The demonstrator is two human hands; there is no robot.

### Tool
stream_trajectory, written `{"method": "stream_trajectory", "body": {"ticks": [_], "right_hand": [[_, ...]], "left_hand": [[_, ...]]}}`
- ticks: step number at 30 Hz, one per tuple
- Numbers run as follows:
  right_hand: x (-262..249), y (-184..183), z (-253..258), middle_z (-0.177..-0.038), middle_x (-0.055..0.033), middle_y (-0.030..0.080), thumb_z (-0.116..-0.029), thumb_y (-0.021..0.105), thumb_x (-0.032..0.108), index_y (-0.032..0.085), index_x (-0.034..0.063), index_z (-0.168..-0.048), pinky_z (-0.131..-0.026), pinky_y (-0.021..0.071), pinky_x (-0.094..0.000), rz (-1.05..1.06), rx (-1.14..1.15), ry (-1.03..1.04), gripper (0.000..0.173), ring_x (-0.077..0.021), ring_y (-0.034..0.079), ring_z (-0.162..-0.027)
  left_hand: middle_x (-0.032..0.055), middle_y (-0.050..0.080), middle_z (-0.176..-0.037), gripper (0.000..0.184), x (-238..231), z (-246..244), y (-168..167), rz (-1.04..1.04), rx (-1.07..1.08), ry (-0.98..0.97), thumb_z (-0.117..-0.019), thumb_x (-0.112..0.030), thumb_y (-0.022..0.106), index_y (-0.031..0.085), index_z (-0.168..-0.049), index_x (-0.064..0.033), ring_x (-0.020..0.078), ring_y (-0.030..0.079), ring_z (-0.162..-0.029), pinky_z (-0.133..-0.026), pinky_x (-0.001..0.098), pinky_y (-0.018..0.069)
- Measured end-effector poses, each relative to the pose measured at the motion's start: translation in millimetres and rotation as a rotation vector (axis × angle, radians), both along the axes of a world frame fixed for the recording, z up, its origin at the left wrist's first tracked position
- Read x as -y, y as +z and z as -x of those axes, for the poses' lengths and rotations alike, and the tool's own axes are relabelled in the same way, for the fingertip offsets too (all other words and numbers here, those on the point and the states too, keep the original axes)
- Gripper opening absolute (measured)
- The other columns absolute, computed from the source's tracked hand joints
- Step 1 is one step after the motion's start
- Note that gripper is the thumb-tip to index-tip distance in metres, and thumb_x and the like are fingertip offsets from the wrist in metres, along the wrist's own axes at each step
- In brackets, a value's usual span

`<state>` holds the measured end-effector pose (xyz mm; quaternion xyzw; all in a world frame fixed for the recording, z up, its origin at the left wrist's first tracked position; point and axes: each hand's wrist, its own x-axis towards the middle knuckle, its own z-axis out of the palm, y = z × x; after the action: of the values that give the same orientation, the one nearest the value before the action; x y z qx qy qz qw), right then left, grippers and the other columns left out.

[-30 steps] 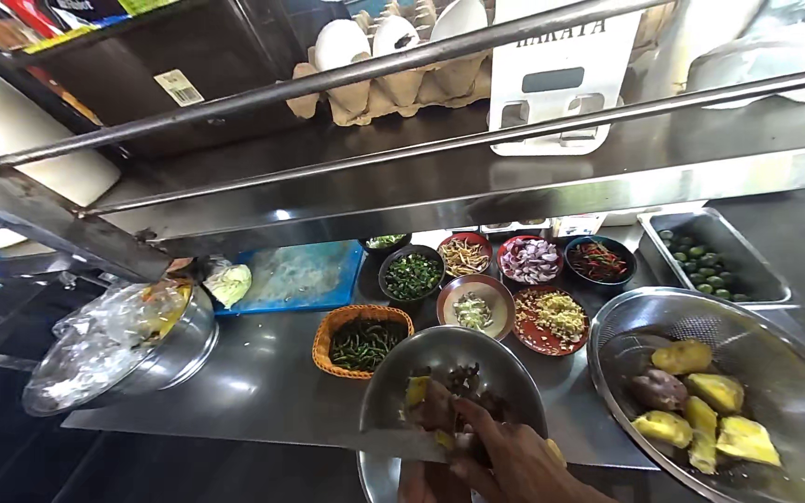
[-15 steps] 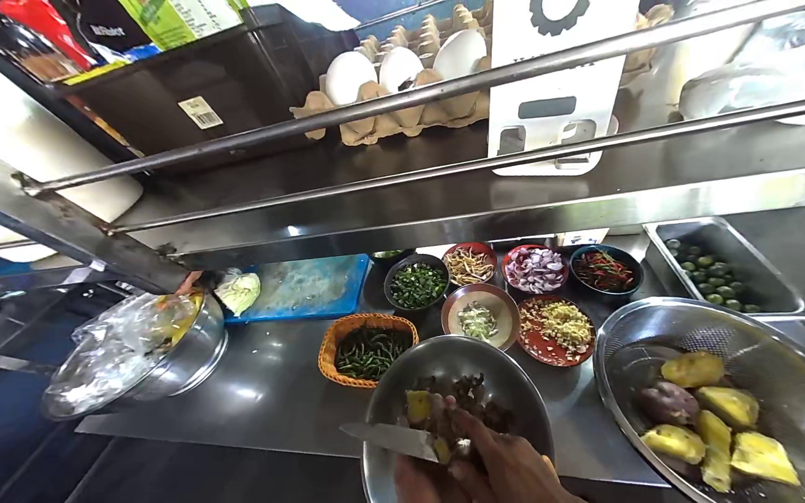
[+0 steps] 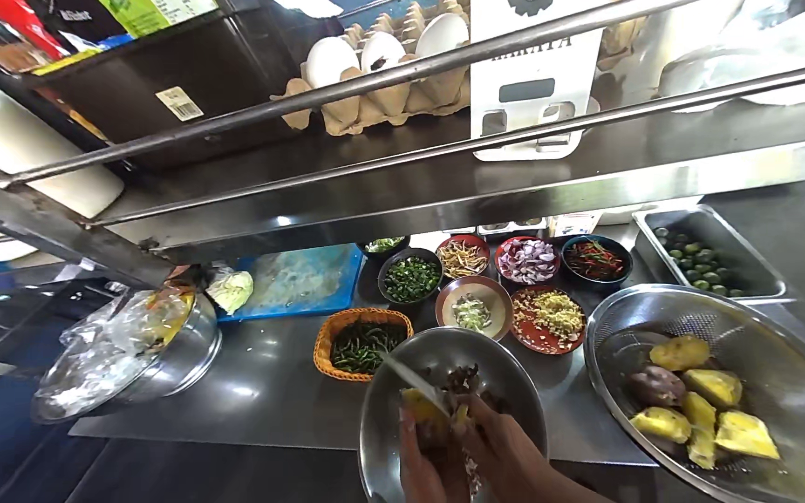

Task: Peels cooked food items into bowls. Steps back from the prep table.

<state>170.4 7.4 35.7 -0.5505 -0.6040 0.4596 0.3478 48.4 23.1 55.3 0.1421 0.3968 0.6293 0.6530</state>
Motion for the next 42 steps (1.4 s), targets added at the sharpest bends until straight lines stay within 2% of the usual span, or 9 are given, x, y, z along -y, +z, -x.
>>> {"method": "stream_trajectory", "body": {"ticks": [4,9,14,18,22,26,35,37,42], "right_hand": [[1,-3,-5,-0.090,-0.0041,0.067,-0.1086,0.044,0.045,0.047,0.0150,-0.149,-0.069,0.0572,-0.0366,0.075,-0.233,0.030,0.050,-0.0136,0.064,-0.071],[5,-5,1,-0.080,-0.0092,0.065,-0.1065,0.044,0.052,0.037,0.0146,-0.156,-0.065,0.0565,-0.0484,0.007,-0.059,0.121,0.062,-0.0237,0.064,-0.065],[1,-7,-3,-0.088,-0.0047,0.064,-0.1090,0.044,0.042,0.053,0.0150,-0.140,-0.065,0.0552,-0.0352,0.156,-0.297,0.044,0.043,-0.0145,0.061,-0.069],[0,-6,-6,-0.074,0.0006,0.054,-0.1111,0.037,0.040,0.055,0.0159,-0.119,-0.043,0.0421,-0.0225,0.367,-0.658,0.022,0.031,-0.0076,0.046,-0.049],[3,-8,-10,-0.097,-0.0025,0.066,-0.1101,0.041,0.042,0.047,0.0170,-0.145,-0.062,0.0530,-0.0299,0.216,-0.425,0.054,0.043,-0.0115,0.060,-0.069],[5,-2,-6,-0.084,-0.0101,0.065,-0.1071,0.044,0.049,0.039,0.0124,-0.154,-0.068,0.0565,-0.0465,0.051,-0.130,0.178,0.060,-0.0226,0.064,-0.069],[-7,-14,-6,-0.079,-0.0016,0.057,-0.1090,0.043,0.038,0.052,0.0140,-0.135,-0.048,0.0469,-0.0276,0.351,-0.615,-0.115,0.036,-0.0105,0.052,-0.054],[-11,-21,-15,-0.079,-0.0026,0.057,-0.1086,0.042,0.041,0.053,0.0150,-0.131,-0.049,0.0468,-0.0292,0.384,-0.553,-0.151,0.037,-0.0126,0.052,-0.055],[-1,-9,-16,-0.102,-0.0142,0.071,-0.1040,0.049,0.054,0.032,0.0152,-0.158,-0.081,0.0587,-0.0518,0.273,0.010,0.083,0.069,-0.0278,0.072,-0.086]], "left_hand": [[0.0060,0.072,-0.100,0.041,1,4,-4,-0.005,0.024,-0.018,-0.1081,-0.044,0.037,0.059,-0.121,-0.0106,0.0155,0.073,-0.089,-0.074,0.0356,0.0633],[0.0051,0.071,-0.100,0.048,-1,1,-15,0.002,-0.032,-0.022,-0.1107,-0.046,0.026,0.055,-0.123,-0.0097,0.0142,0.071,-0.091,-0.081,0.0340,0.0611],[0.0058,0.071,-0.096,0.060,-5,6,-12,0.101,0.015,-0.074,-0.1042,-0.063,0.031,0.060,-0.117,-0.0120,0.0142,0.072,-0.082,-0.067,0.0325,0.0622],[0.0119,0.071,-0.100,0.067,-11,16,-13,0.179,0.122,-0.077,-0.1017,-0.068,0.029,0.058,-0.119,-0.0111,0.0239,0.073,-0.084,-0.063,0.0412,0.0619],[0.0099,0.073,-0.095,0.065,-13,17,-13,0.209,0.186,-0.095,-0.1012,-0.069,0.030,0.061,-0.111,-0.0125,0.0237,0.074,-0.084,-0.064,0.0419,0.0622],[0.0057,0.071,-0.086,0.057,-10,9,-25,0.133,0.124,-0.056,-0.1073,-0.055,0.026,0.061,-0.106,-0.0108,0.0158,0.072,-0.078,-0.069,0.0342,0.0620],[0.0111,0.072,-0.091,0.062,-10,18,-33,0.207,0.285,-0.107,-0.0972,-0.068,0.040,0.065,-0.106,-0.0123,0.0256,0.073,-0.080,-0.066,0.0459,0.0617],[0.0083,0.073,-0.092,0.058,-11,23,-35,0.198,0.326,-0.080,-0.0955,-0.068,0.045,0.068,-0.105,-0.0162,0.0284,0.073,-0.085,-0.074,0.0545,0.0607],[0.0077,0.070,-0.088,0.059,-18,22,-20,0.216,0.178,-0.032,-0.0993,-0.068,0.036,0.060,-0.109,-0.0153,0.0227,0.072,-0.076,-0.063,0.0425,0.0613]]}}
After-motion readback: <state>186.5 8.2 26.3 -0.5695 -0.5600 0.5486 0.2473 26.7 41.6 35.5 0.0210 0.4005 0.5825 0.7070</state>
